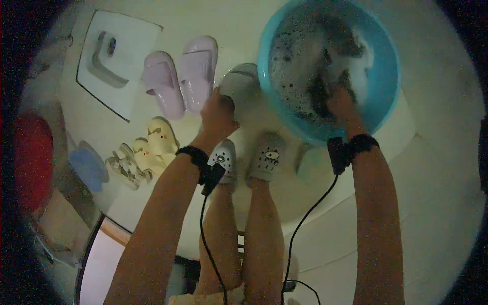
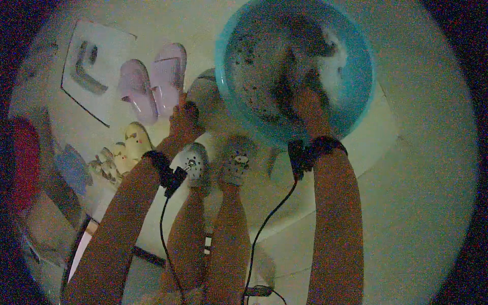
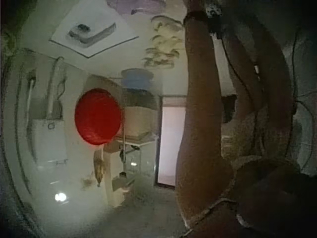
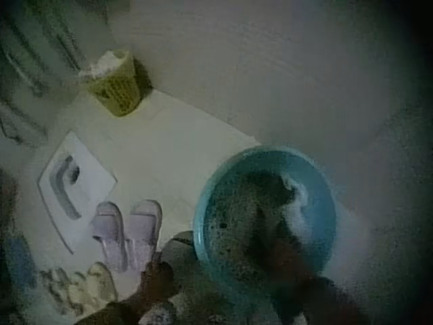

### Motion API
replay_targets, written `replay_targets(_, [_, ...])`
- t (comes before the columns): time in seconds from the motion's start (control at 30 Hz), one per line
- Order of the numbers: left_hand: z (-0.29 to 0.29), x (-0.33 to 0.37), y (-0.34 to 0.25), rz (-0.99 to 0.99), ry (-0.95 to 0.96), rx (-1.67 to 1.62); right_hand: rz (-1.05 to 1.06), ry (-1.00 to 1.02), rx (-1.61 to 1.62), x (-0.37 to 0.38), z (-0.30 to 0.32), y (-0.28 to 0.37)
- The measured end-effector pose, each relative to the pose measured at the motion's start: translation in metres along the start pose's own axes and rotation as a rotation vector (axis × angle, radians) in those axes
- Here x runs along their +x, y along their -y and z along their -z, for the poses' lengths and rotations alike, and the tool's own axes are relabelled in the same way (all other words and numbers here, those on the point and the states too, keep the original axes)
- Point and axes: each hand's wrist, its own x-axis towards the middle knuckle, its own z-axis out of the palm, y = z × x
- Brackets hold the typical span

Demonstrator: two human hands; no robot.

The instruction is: The recorder washes and scrubs several pairs of slippers and shoes in a basin of soapy water on the bathroom floor.

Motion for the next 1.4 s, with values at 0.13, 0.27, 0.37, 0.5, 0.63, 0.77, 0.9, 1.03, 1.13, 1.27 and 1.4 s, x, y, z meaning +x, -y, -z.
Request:
replay_targets(0.13, [0.022, -0.028, 0.049, 0.092, -0.4, -0.394, -0.287, 0.04, 0.815, -0.062, 0.093, 0.116])
replay_targets(0.27, [0.076, -0.043, -0.003, 0.226, -0.157, -1.061, -0.139, -0.145, 1.483, -0.138, 0.098, 0.088])
replay_targets(0.37, [0.106, -0.083, 0.0, 0.181, -0.176, -1.318, -0.106, 0.045, 1.929, -0.171, 0.14, 0.202])
replay_targets(0.5, [0.125, -0.102, -0.004, -0.053, -0.176, -1.431, -0.066, 0.152, 1.97, -0.171, 0.127, 0.25])
replay_targets(0.63, [0.155, -0.108, -0.013, 0.264, 0.264, -1.931, 0.271, -0.211, 0.901, -0.178, 0.074, 0.252])
replay_targets(0.77, [0.133, -0.118, 0.012, 0.228, 0.23, -1.501, 0.299, 0.114, 1.115, -0.199, 0.072, 0.268])
replay_targets(0.9, [0.113, -0.141, 0.027, 0.229, 0.066, -1.38, 0.09, 0.457, 1.503, -0.202, 0.069, 0.245])
replay_targets(1.03, [0.111, -0.156, 0.038, 0.469, 0.107, -1.616, -0.562, 0.026, 2.287, -0.171, -0.009, 0.154])
replay_targets(1.13, [0.097, -0.154, 0.04, 0.473, 0.133, -1.718, -0.412, -0.215, 1.712, -0.157, -0.061, 0.033])
replay_targets(1.27, [0.106, -0.184, 0.089, 0.48, 0.093, -1.624, -0.151, -0.187, 0.97, -0.168, -0.054, 0.012])
replay_targets(1.4, [0.117, -0.229, 0.118, 0.579, 0.041, -1.743, -0.443, -0.16, 1.617, -0.166, 0.042, 0.089])
